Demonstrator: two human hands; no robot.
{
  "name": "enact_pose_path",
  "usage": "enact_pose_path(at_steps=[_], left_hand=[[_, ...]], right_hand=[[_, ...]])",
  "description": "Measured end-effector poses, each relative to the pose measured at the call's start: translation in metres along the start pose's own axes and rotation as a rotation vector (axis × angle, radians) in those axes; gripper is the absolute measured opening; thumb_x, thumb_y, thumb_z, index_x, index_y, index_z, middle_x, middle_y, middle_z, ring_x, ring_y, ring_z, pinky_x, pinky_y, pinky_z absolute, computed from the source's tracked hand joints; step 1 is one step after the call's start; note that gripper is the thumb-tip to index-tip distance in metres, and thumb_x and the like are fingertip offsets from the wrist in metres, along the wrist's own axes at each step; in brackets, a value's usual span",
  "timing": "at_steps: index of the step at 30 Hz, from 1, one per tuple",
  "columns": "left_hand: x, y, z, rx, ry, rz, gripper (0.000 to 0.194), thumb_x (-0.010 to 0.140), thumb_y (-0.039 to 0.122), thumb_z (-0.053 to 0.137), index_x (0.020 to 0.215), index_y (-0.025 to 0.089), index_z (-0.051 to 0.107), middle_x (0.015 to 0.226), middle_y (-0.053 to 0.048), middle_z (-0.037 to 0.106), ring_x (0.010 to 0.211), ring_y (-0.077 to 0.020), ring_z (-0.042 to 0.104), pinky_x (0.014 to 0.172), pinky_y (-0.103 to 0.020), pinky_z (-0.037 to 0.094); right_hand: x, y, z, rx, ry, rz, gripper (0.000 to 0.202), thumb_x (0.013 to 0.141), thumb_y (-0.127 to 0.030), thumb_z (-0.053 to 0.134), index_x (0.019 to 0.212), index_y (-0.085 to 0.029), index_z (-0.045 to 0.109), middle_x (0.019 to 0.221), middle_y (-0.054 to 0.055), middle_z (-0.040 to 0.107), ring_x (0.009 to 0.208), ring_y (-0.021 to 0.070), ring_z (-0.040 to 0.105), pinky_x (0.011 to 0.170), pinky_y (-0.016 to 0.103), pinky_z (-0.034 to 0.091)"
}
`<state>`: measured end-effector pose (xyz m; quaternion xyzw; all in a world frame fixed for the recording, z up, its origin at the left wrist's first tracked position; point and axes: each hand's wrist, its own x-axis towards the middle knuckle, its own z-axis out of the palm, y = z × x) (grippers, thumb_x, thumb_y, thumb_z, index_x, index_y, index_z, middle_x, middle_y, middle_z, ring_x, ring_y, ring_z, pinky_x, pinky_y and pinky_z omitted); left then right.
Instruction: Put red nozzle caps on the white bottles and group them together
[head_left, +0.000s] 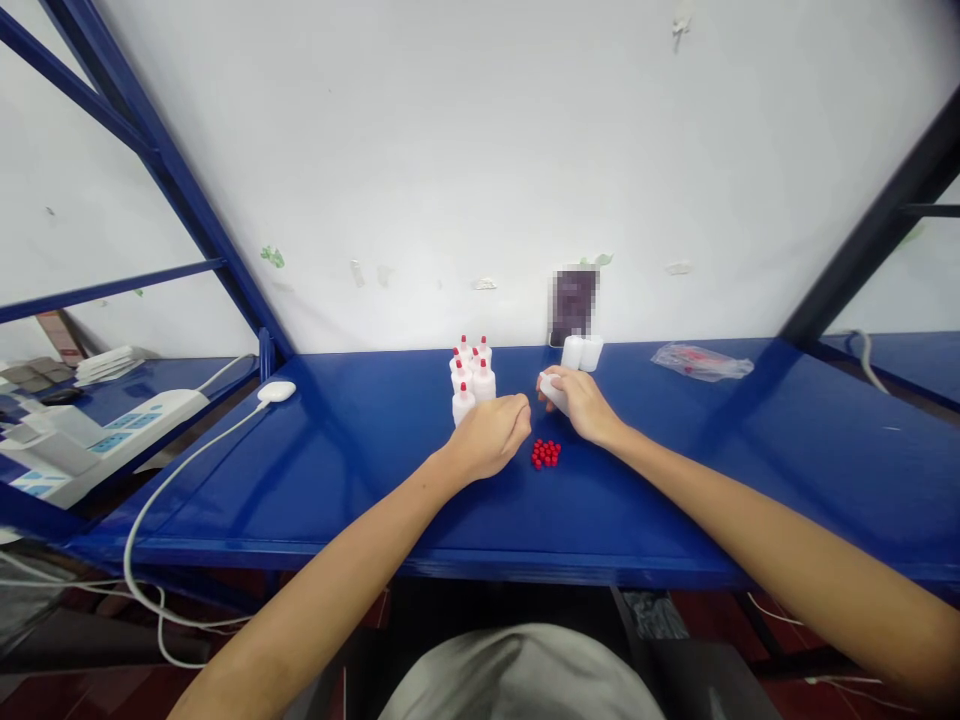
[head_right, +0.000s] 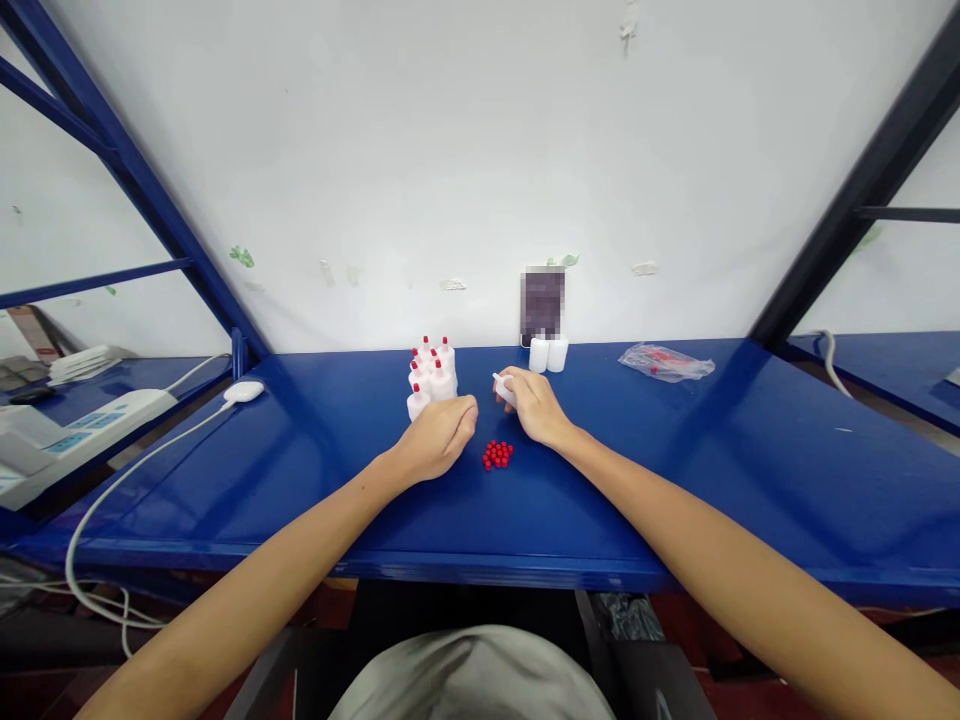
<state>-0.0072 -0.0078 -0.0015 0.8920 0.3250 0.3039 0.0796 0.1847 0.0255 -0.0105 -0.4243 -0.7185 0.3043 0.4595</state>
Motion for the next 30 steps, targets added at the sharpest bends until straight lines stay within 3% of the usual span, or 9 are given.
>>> enact_pose_path(at_steps=[2,5,7,10,15,21,26,30], left_hand=[[0.001,0.002,-0.002,-0.080,0.149,0.020,0.036,0.101,0.027,0.033,0.070,0.018,0.050,0.065,0.000,0.049,0.060,-0.0122,0.045,0.062,-0.028,0.040],[0.002,0.002,-0.003,-0.272,0.345,-0.019,0.031,0.099,0.035,0.044,0.084,0.016,0.063,0.079,-0.003,0.059,0.069,-0.0116,0.053,0.066,-0.025,0.046],[0.003,0.002,-0.002,-0.405,0.433,-0.064,0.024,0.096,0.037,0.053,0.096,0.016,0.066,0.092,-0.006,0.063,0.076,-0.0121,0.059,0.066,-0.024,0.050],[0.003,0.001,0.001,-0.511,0.511,-0.121,0.022,0.090,0.037,0.062,0.097,0.016,0.066,0.097,-0.008,0.067,0.082,-0.0136,0.064,0.068,-0.024,0.054],[0.002,0.003,0.001,-0.481,0.461,-0.107,0.019,0.089,0.033,0.064,0.095,0.015,0.070,0.091,-0.007,0.072,0.079,-0.0141,0.068,0.073,-0.026,0.056],[0.001,0.007,0.000,-0.395,0.374,0.004,0.013,0.089,0.025,0.062,0.094,0.015,0.069,0.086,-0.005,0.072,0.074,-0.0121,0.066,0.066,-0.022,0.053],[-0.002,0.004,0.004,-0.333,0.295,0.066,0.012,0.089,0.018,0.055,0.096,0.015,0.064,0.081,-0.003,0.068,0.066,-0.0095,0.059,0.062,-0.021,0.049],[-0.006,0.000,0.008,-0.338,0.164,0.077,0.016,0.093,0.022,0.049,0.103,0.016,0.059,0.067,0.003,0.055,0.052,-0.0064,0.046,0.052,-0.018,0.040]], right_hand=[[-0.003,-0.003,0.000,-0.036,-0.011,-0.042,0.025,0.087,-0.033,0.036,0.079,-0.020,0.055,0.064,0.000,0.058,0.059,0.0171,0.054,0.063,0.030,0.041],[-0.008,-0.011,0.001,-0.097,-0.013,-0.101,0.024,0.087,-0.030,0.036,0.091,-0.020,0.058,0.064,-0.002,0.057,0.060,0.0178,0.054,0.063,0.031,0.040],[-0.011,-0.017,0.001,-0.110,-0.019,-0.131,0.027,0.088,-0.030,0.035,0.093,-0.020,0.059,0.066,-0.001,0.057,0.062,0.0183,0.054,0.063,0.031,0.040],[-0.014,-0.024,0.002,-0.141,-0.038,-0.167,0.026,0.088,-0.030,0.034,0.085,-0.020,0.058,0.067,0.000,0.056,0.064,0.0182,0.053,0.063,0.030,0.038],[-0.017,-0.026,0.002,-0.255,-0.053,-0.218,0.033,0.093,-0.040,0.034,0.079,-0.020,0.056,0.065,0.000,0.055,0.061,0.0162,0.051,0.061,0.029,0.033],[-0.018,-0.028,0.000,-0.389,-0.075,-0.227,0.047,0.089,-0.059,0.040,0.068,-0.020,0.055,0.058,-0.001,0.052,0.056,0.0144,0.046,0.058,0.028,0.028],[-0.019,-0.034,0.001,-0.474,-0.108,-0.183,0.045,0.086,-0.055,0.047,0.060,-0.019,0.052,0.053,-0.001,0.048,0.051,0.0128,0.041,0.057,0.028,0.025],[-0.020,-0.035,0.001,-0.434,-0.169,-0.238,0.045,0.089,-0.051,0.042,0.061,-0.019,0.055,0.055,0.000,0.051,0.052,0.0126,0.043,0.057,0.027,0.026]])
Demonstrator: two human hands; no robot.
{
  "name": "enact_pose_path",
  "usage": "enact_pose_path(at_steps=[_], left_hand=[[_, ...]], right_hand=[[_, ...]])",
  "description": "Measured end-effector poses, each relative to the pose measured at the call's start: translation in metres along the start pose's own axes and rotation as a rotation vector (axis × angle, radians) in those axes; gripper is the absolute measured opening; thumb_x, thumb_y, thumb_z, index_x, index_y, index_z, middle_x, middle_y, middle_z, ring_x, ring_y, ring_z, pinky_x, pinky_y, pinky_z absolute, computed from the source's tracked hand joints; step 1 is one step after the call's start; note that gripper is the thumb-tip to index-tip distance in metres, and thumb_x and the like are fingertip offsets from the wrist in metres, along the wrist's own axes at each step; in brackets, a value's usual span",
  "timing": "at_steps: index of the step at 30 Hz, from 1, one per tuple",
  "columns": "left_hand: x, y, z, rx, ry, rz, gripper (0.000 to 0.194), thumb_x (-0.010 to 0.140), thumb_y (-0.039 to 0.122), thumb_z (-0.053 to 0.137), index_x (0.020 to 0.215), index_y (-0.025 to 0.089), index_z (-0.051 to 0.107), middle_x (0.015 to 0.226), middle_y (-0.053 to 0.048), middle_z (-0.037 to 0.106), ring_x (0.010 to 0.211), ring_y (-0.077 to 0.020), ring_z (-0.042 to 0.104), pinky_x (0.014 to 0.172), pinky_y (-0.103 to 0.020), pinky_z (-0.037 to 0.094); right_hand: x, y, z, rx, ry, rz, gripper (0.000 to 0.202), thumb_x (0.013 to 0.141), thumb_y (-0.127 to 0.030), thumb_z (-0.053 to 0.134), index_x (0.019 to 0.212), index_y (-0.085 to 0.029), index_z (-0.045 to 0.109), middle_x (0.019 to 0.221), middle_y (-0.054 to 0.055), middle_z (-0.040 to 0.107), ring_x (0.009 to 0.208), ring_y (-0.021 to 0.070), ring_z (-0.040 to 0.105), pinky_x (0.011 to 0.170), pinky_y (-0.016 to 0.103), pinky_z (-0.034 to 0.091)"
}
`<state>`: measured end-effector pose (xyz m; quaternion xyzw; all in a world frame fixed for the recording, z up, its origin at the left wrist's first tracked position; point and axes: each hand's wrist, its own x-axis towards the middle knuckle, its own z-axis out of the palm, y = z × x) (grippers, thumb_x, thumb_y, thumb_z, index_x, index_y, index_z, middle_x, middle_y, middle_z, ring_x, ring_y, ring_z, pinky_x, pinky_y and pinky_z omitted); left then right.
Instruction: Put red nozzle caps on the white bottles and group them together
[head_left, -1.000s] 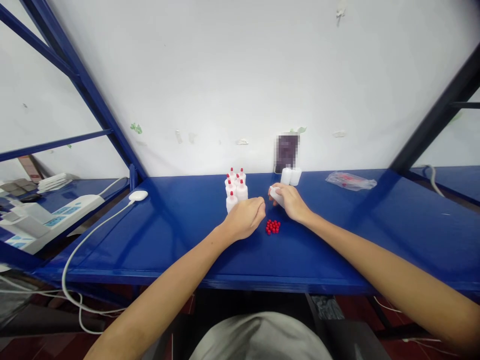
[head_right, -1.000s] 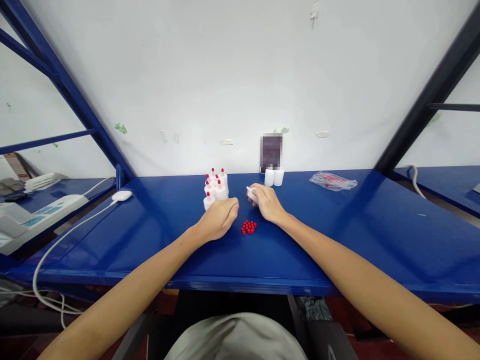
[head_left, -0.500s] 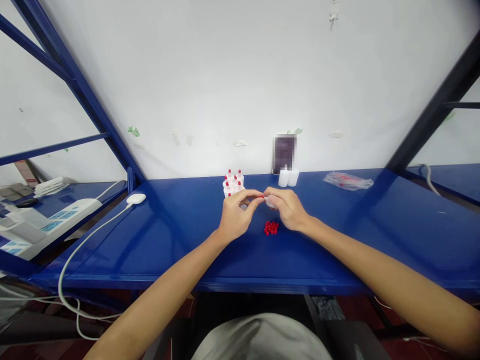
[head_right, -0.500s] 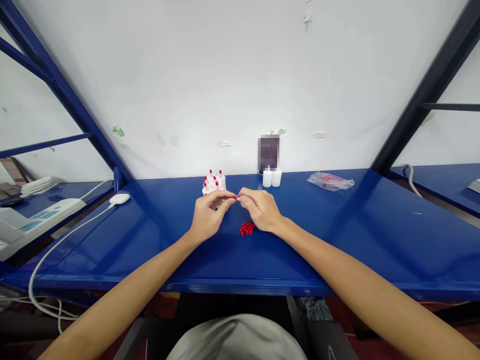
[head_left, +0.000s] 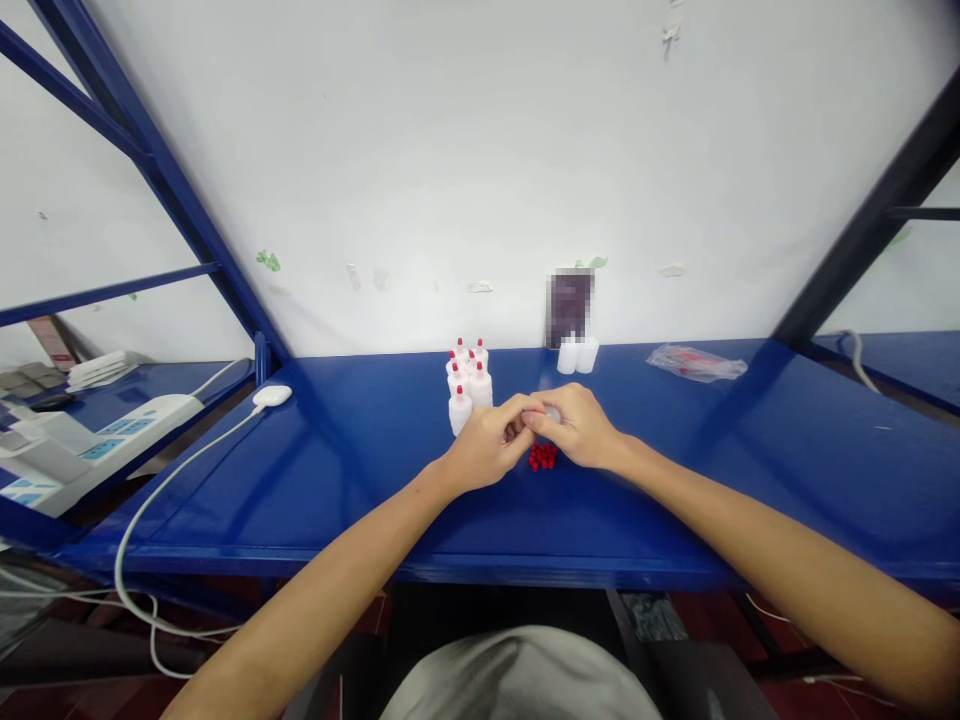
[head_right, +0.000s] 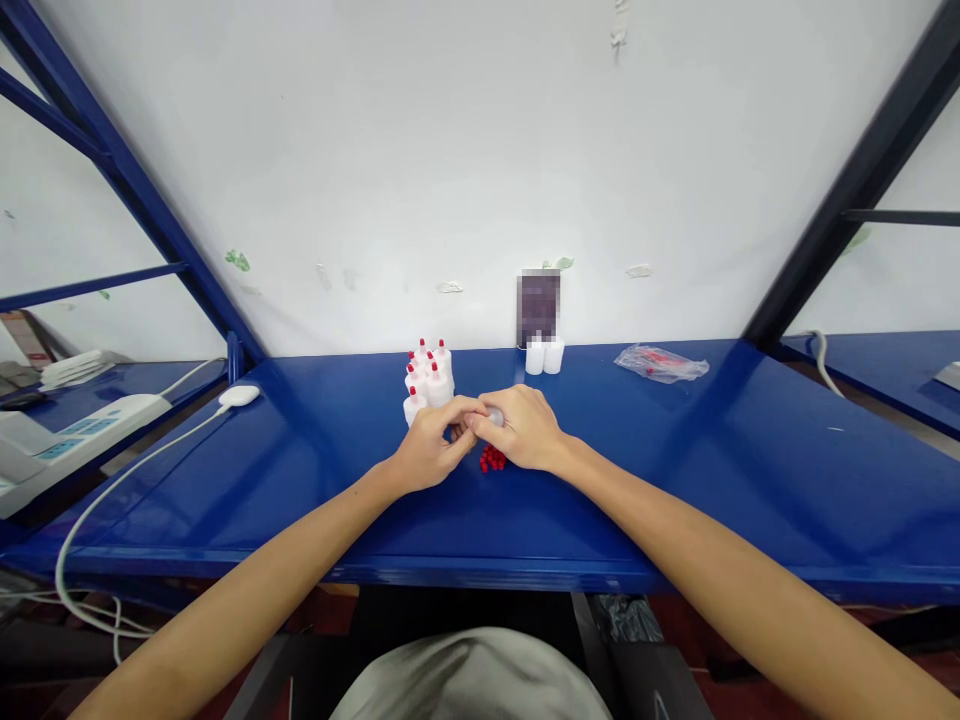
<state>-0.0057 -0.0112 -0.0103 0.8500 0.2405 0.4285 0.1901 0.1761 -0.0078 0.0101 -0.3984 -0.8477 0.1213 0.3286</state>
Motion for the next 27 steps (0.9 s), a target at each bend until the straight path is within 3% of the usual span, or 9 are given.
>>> enact_pose_path(at_steps=[4,6,8,11,14,18,21,27], left_hand=[[-0.002,0.001,-0.001,0.055,-0.042,0.012,0.017,0.096,0.022,0.045,0.105,0.017,0.057,0.065,0.004,0.051,0.051,-0.0064,0.044,0.053,-0.019,0.037],[0.000,0.002,-0.004,0.080,0.012,0.023,0.016,0.096,0.024,0.046,0.105,0.017,0.057,0.065,0.004,0.052,0.052,-0.0066,0.045,0.054,-0.019,0.036],[0.004,0.004,-0.013,0.090,0.179,0.003,0.014,0.095,0.027,0.051,0.101,0.017,0.058,0.063,0.005,0.052,0.052,-0.0067,0.045,0.053,-0.019,0.036],[0.011,0.001,-0.037,0.059,0.528,-0.113,0.018,0.086,0.034,0.065,0.087,0.016,0.062,0.060,0.005,0.050,0.052,-0.0064,0.043,0.053,-0.019,0.035],[0.015,-0.008,-0.064,0.002,0.640,-0.251,0.027,0.074,0.038,0.077,0.075,0.014,0.065,0.054,0.007,0.040,0.050,-0.0060,0.037,0.050,-0.020,0.031],[0.010,-0.024,-0.083,0.005,0.517,-0.335,0.031,0.070,0.041,0.079,0.071,0.013,0.065,0.055,0.006,0.043,0.052,-0.0066,0.037,0.051,-0.021,0.031],[0.005,-0.029,-0.083,0.077,0.400,-0.319,0.030,0.073,0.042,0.076,0.070,0.014,0.064,0.057,0.004,0.045,0.054,-0.0071,0.037,0.051,-0.022,0.031],[0.004,-0.030,-0.079,0.185,0.275,-0.303,0.030,0.075,0.044,0.073,0.071,0.015,0.064,0.056,0.006,0.040,0.052,-0.0075,0.034,0.051,-0.022,0.029]], right_hand=[[0.000,0.004,0.003,0.051,0.000,-0.039,0.048,0.091,-0.054,0.040,0.063,-0.018,0.054,0.057,0.000,0.053,0.053,0.0123,0.044,0.057,0.027,0.028],[0.000,0.007,0.004,0.069,0.006,-0.056,0.048,0.091,-0.056,0.041,0.064,-0.018,0.053,0.056,-0.001,0.050,0.052,0.0121,0.042,0.057,0.028,0.028],[0.001,0.009,0.004,0.073,0.041,-0.078,0.047,0.092,-0.055,0.040,0.066,-0.018,0.053,0.059,0.000,0.050,0.055,0.0131,0.043,0.058,0.028,0.029],[0.002,0.013,0.002,0.091,0.133,-0.083,0.042,0.094,-0.047,0.037,0.067,-0.019,0.052,0.070,0.003,0.053,0.064,0.0157,0.049,0.062,0.029,0.033],[0.004,0.019,0.001,0.158,0.178,0.000,0.036,0.094,-0.037,0.035,0.066,-0.019,0.050,0.070,0.003,0.055,0.065,0.0163,0.051,0.063,0.029,0.036],[0.007,0.031,0.004,0.220,0.192,0.175,0.029,0.095,-0.037,0.036,0.078,-0.021,0.052,0.064,-0.001,0.057,0.062,0.0159,0.054,0.064,0.029,0.038],[0.010,0.039,0.007,0.209,0.180,0.232,0.029,0.095,-0.042,0.038,0.087,-0.021,0.057,0.068,-0.001,0.061,0.066,0.0168,0.056,0.067,0.029,0.039],[0.012,0.044,0.008,0.195,0.131,0.299,0.036,0.093,-0.043,0.039,0.080,-0.020,0.063,0.075,0.001,0.065,0.073,0.0184,0.059,0.070,0.029,0.040]])
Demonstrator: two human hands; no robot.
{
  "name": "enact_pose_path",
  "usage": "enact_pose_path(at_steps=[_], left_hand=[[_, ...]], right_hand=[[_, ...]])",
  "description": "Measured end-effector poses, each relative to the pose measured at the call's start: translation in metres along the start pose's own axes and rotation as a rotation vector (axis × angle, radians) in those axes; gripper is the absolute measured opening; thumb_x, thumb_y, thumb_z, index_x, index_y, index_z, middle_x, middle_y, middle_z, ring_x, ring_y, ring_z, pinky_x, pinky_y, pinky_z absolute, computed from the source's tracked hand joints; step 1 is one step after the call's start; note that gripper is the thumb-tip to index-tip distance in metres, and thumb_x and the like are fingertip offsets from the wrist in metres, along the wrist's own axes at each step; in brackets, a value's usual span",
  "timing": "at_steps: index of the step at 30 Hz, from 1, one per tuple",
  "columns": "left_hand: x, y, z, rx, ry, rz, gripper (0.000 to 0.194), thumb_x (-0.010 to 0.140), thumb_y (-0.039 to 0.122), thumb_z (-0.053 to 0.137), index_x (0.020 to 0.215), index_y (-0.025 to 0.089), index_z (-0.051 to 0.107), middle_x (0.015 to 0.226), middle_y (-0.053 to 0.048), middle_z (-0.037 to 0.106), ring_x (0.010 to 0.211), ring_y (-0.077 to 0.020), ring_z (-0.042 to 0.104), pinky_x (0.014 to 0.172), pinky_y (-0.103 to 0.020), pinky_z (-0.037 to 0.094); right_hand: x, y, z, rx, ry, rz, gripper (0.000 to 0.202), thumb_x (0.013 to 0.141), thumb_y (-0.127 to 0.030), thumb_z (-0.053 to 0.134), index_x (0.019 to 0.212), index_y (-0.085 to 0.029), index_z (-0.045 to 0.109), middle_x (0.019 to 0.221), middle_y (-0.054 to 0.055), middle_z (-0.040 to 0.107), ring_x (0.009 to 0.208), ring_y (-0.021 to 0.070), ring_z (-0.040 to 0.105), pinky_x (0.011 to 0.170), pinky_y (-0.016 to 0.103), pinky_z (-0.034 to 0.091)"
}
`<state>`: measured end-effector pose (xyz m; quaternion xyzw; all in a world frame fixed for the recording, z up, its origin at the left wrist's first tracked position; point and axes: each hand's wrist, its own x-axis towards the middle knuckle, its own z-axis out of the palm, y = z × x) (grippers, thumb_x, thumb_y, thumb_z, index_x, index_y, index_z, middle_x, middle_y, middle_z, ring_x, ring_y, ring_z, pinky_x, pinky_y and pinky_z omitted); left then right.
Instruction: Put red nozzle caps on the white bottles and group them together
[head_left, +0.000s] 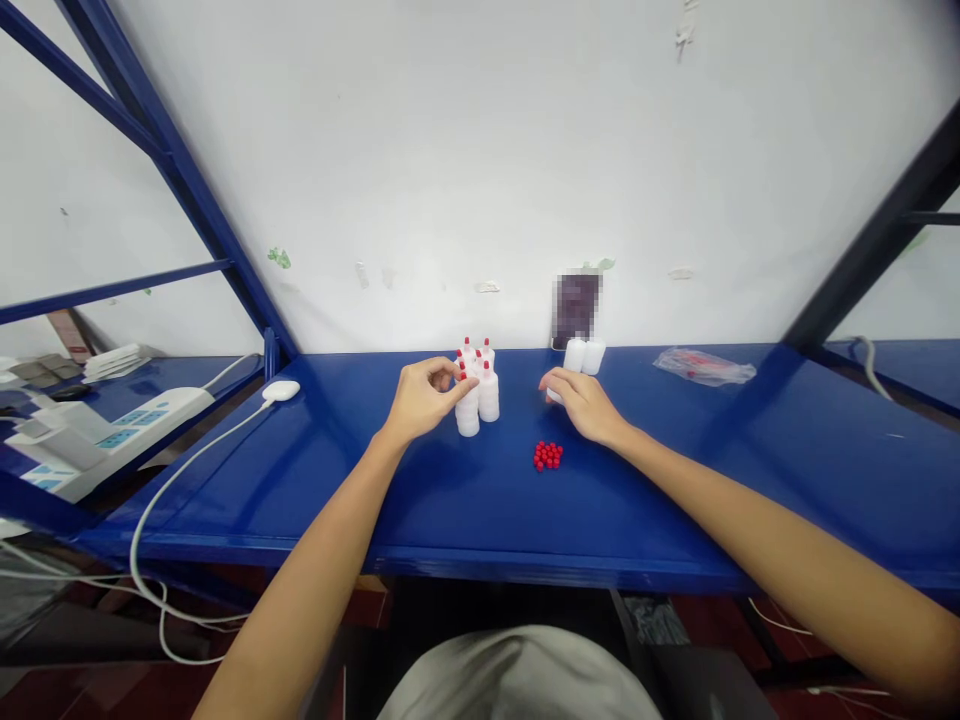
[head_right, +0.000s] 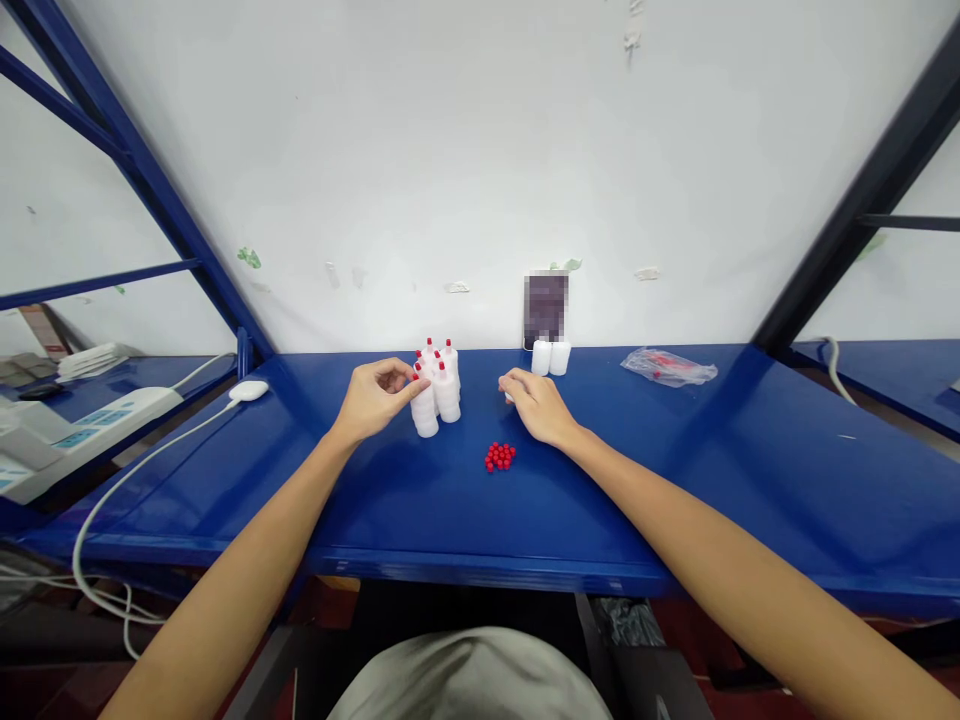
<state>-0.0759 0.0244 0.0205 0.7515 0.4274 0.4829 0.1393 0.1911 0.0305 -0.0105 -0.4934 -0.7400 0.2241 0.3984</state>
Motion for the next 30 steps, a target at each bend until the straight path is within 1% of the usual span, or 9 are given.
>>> enact_pose_path(at_steps=[4,7,9,10,12,14,19,25,30], left_hand=[[-0.002,0.004,-0.001,0.067,0.066,0.065,0.026,0.077,0.041,0.070,0.079,0.016,0.065,0.055,0.007,0.040,0.051,-0.0077,0.034,0.052,-0.023,0.030],[-0.009,0.019,0.005,0.159,0.185,0.241,0.017,0.081,0.032,0.062,0.076,0.016,0.063,0.053,0.007,0.041,0.049,-0.0077,0.036,0.058,-0.025,0.035],[-0.016,0.034,0.016,0.205,0.058,0.382,0.010,0.079,0.025,0.058,0.074,0.017,0.062,0.052,0.007,0.046,0.049,-0.0075,0.037,0.069,-0.028,0.039],[-0.020,0.042,0.023,0.220,-0.117,0.425,0.008,0.077,0.023,0.057,0.073,0.017,0.062,0.050,0.007,0.046,0.048,-0.0072,0.037,0.076,-0.030,0.040],[-0.028,0.052,0.038,0.244,-0.413,0.421,0.011,0.077,0.019,0.055,0.081,0.019,0.065,0.049,0.009,0.047,0.046,-0.0070,0.037,0.084,-0.032,0.041],[-0.033,0.053,0.052,0.292,-0.544,0.393,0.020,0.079,0.017,0.053,0.093,0.019,0.066,0.051,0.007,0.051,0.048,-0.0086,0.042,0.087,-0.032,0.042],[-0.035,0.037,0.061,0.367,-0.588,0.302,0.028,0.087,0.017,0.048,0.111,0.019,0.063,0.060,0.003,0.058,0.055,-0.0129,0.054,0.070,-0.027,0.044],[-0.031,0.035,0.058,0.320,-0.613,0.400,0.026,0.091,0.016,0.048,0.110,0.019,0.066,0.082,-0.003,0.065,0.065,-0.0134,0.058,0.062,-0.025,0.042],[-0.032,0.032,0.061,0.276,-0.622,0.394,0.018,0.093,0.019,0.052,0.104,0.018,0.066,0.076,-0.001,0.062,0.063,-0.0124,0.056,0.061,-0.024,0.042]], right_hand=[[-0.001,0.001,0.000,-0.043,0.004,0.039,0.034,0.093,-0.044,0.040,0.082,-0.021,0.064,0.070,0.000,0.063,0.068,0.0183,0.058,0.068,0.030,0.041],[0.000,0.003,0.001,-0.022,0.026,0.040,0.034,0.093,-0.044,0.041,0.081,-0.021,0.063,0.072,0.000,0.063,0.069,0.0183,0.059,0.068,0.029,0.042],[0.001,0.005,0.001,0.002,0.037,0.028,0.034,0.093,-0.044,0.040,0.082,-0.021,0.063,0.074,0.001,0.064,0.070,0.0182,0.060,0.068,0.029,0.043],[0.001,0.006,0.002,0.011,0.039,0.021,0.034,0.093,-0.043,0.040,0.082,-0.021,0.063,0.075,0.001,0.064,0.069,0.0180,0.060,0.068,0.029,0.043],[0.002,0.007,0.002,0.024,0.038,0.010,0.033,0.094,-0.043,0.040,0.083,-0.021,0.063,0.075,0.000,0.064,0.068,0.0176,0.059,0.068,0.029,0.043],[0.002,0.007,0.003,0.034,0.036,0.001,0.034,0.094,-0.043,0.040,0.083,-0.021,0.063,0.076,0.001,0.065,0.069,0.0175,0.060,0.067,0.028,0.043],[0.002,0.006,0.003,0.041,0.035,-0.019,0.035,0.094,-0.044,0.040,0.081,-0.021,0.063,0.072,0.000,0.063,0.068,0.0172,0.059,0.067,0.028,0.043],[0.001,0.007,0.005,0.038,0.022,-0.040,0.035,0.094,-0.045,0.040,0.083,-0.020,0.063,0.078,0.001,0.066,0.069,0.0171,0.059,0.067,0.028,0.043],[0.000,0.002,0.002,0.035,0.003,-0.040,0.035,0.092,-0.042,0.040,0.076,-0.020,0.061,0.071,0.001,0.062,0.067,0.0167,0.055,0.065,0.028,0.040]])
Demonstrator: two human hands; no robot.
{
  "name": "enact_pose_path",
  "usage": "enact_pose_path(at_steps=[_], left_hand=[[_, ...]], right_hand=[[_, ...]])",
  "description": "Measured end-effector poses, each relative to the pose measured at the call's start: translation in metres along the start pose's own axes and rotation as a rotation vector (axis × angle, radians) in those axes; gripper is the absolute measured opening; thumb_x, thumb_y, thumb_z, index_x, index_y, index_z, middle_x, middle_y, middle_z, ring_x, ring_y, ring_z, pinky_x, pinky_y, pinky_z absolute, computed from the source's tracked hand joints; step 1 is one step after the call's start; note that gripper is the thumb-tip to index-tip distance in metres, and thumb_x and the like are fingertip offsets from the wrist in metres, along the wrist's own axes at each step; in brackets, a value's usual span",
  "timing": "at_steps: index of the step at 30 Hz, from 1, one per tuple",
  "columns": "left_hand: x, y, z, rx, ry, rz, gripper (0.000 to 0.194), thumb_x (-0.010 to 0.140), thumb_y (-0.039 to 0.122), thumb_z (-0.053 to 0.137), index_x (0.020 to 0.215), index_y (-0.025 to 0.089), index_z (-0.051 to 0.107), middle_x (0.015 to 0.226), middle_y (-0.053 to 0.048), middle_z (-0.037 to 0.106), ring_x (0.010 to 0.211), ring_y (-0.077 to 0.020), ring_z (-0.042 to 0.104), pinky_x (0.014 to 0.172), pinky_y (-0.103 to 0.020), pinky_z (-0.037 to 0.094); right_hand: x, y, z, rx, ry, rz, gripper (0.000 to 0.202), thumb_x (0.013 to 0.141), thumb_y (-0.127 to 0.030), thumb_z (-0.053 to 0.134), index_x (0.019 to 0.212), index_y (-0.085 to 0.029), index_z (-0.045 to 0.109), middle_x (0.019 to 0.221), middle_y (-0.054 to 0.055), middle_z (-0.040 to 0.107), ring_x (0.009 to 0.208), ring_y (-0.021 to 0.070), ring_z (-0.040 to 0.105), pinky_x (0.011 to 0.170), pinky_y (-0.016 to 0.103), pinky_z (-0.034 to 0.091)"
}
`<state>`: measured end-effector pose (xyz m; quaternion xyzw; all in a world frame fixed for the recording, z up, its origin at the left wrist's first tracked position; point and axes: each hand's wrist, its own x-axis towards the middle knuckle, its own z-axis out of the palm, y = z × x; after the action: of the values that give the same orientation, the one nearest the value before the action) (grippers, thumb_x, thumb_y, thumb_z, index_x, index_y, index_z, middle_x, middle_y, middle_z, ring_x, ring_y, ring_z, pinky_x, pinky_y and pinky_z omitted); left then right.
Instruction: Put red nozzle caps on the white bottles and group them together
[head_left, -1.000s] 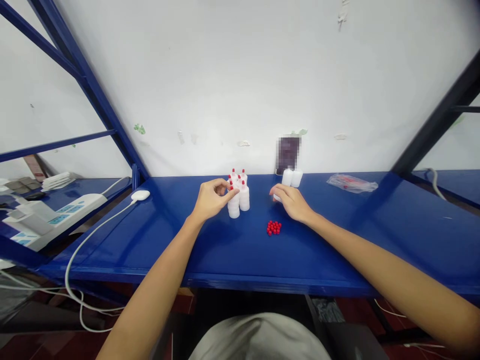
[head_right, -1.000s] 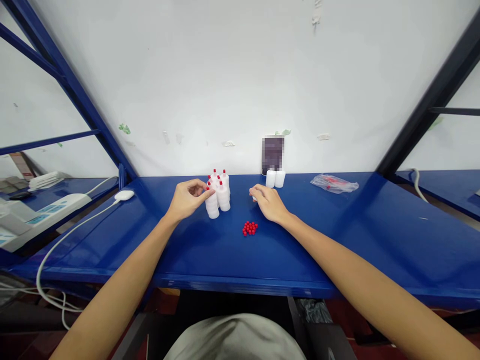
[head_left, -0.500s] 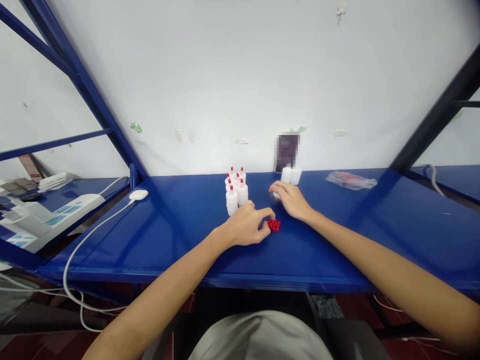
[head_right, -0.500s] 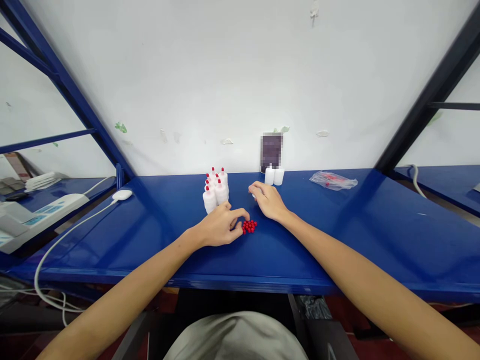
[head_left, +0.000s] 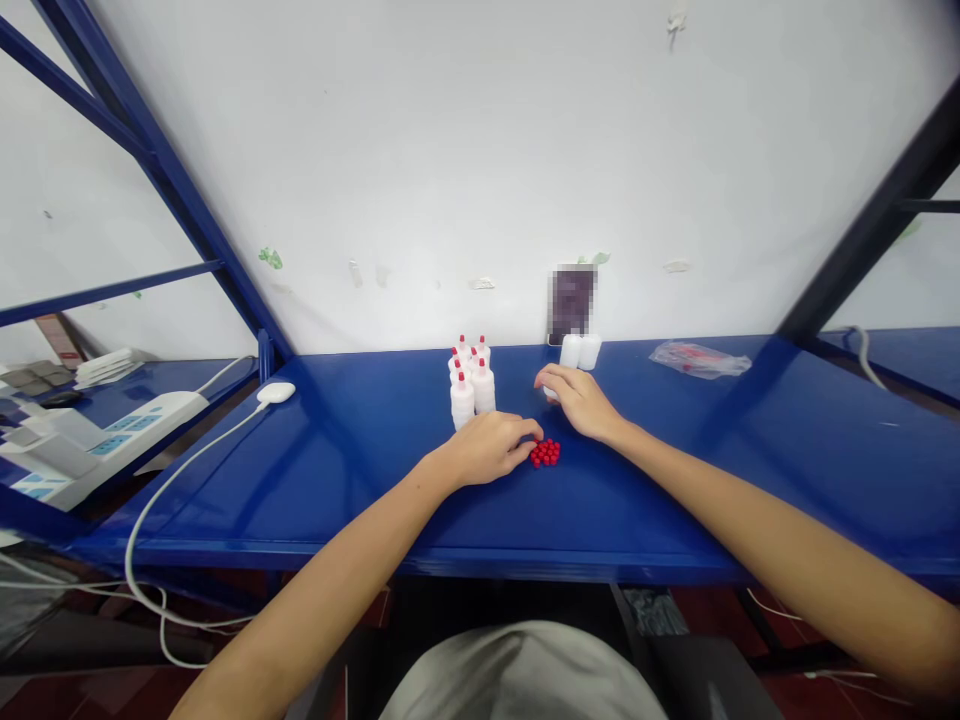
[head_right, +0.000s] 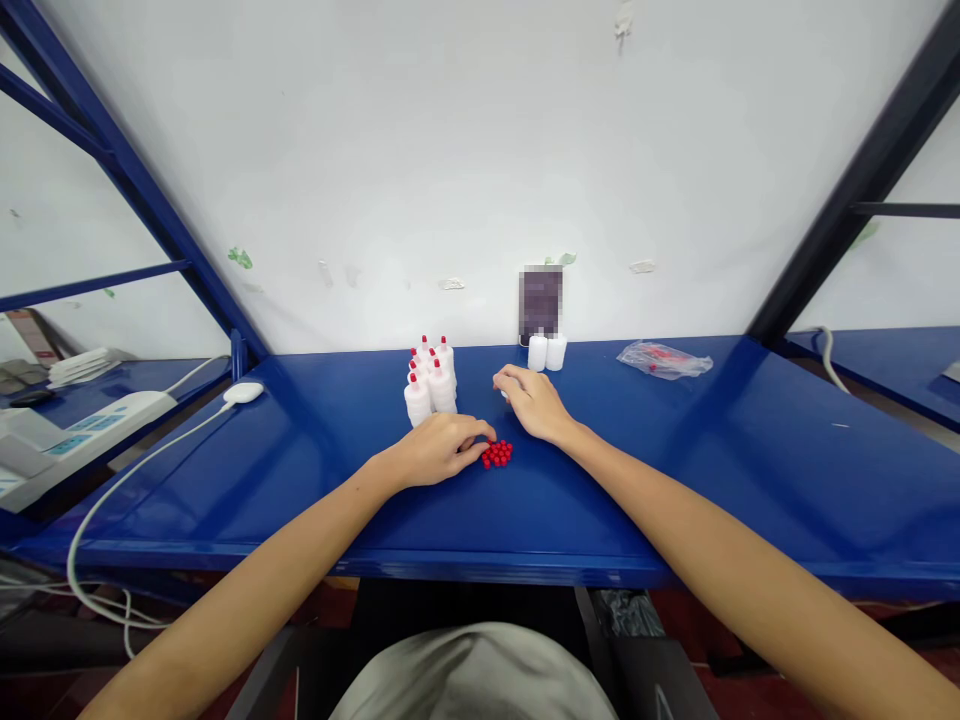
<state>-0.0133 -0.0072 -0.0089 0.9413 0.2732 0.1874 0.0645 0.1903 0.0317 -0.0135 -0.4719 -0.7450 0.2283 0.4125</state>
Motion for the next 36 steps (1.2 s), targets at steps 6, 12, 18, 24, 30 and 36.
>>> enact_pose_path(at_steps=[6,12,18,24,30,36], left_hand=[[0.004,0.004,-0.001,-0.113,0.429,-0.070,0.016,0.093,0.028,0.058,0.096,0.017,0.069,0.078,-0.003,0.060,0.071,-0.0132,0.055,0.068,-0.026,0.044],[0.005,0.010,-0.003,-0.160,0.624,-0.057,0.010,0.087,0.024,0.063,0.088,0.018,0.070,0.068,0.000,0.063,0.069,-0.0137,0.057,0.076,-0.031,0.044],[0.003,0.012,0.002,-0.242,0.644,-0.089,0.013,0.085,0.021,0.060,0.092,0.017,0.071,0.060,0.003,0.061,0.056,-0.0092,0.054,0.063,-0.024,0.046],[0.001,0.009,0.007,-0.339,0.593,-0.112,0.018,0.085,0.021,0.058,0.099,0.016,0.067,0.052,0.007,0.054,0.043,-0.0043,0.044,0.048,-0.016,0.040],[0.001,0.007,0.007,-0.351,0.560,-0.056,0.016,0.088,0.020,0.055,0.100,0.016,0.063,0.057,0.006,0.052,0.044,-0.0035,0.044,0.048,-0.015,0.041],[0.001,0.005,0.007,-0.329,0.524,-0.035,0.016,0.089,0.022,0.054,0.103,0.016,0.060,0.057,0.007,0.050,0.044,-0.0036,0.042,0.049,-0.015,0.039]], right_hand=[[-0.006,-0.013,-0.005,0.051,-0.119,-0.066,0.046,0.093,-0.047,0.034,0.063,-0.019,0.052,0.065,0.001,0.054,0.063,0.0157,0.050,0.064,0.029,0.036],[-0.017,-0.028,-0.004,-0.099,-0.224,-0.218,0.054,0.091,-0.061,0.036,0.067,-0.018,0.057,0.058,-0.001,0.049,0.057,0.0134,0.043,0.059,0.028,0.029],[-0.018,-0.034,-0.003,-0.219,-0.172,-0.236,0.057,0.091,-0.064,0.037,0.060,-0.019,0.052,0.053,-0.002,0.046,0.052,0.0124,0.039,0.056,0.028,0.024],[-0.018,-0.035,-0.004,-0.230,-0.148,-0.213,0.056,0.089,-0.064,0.040,0.057,-0.019,0.051,0.052,-0.002,0.045,0.052,0.0124,0.038,0.055,0.028,0.024],[-0.019,-0.037,-0.004,-0.236,-0.160,-0.217,0.054,0.089,-0.063,0.041,0.059,-0.019,0.052,0.053,-0.002,0.046,0.053,0.0124,0.039,0.056,0.028,0.024],[-0.020,-0.037,-0.004,-0.173,-0.188,-0.198,0.049,0.090,-0.058,0.043,0.063,-0.019,0.056,0.056,-0.002,0.049,0.055,0.0126,0.042,0.057,0.027,0.027]])
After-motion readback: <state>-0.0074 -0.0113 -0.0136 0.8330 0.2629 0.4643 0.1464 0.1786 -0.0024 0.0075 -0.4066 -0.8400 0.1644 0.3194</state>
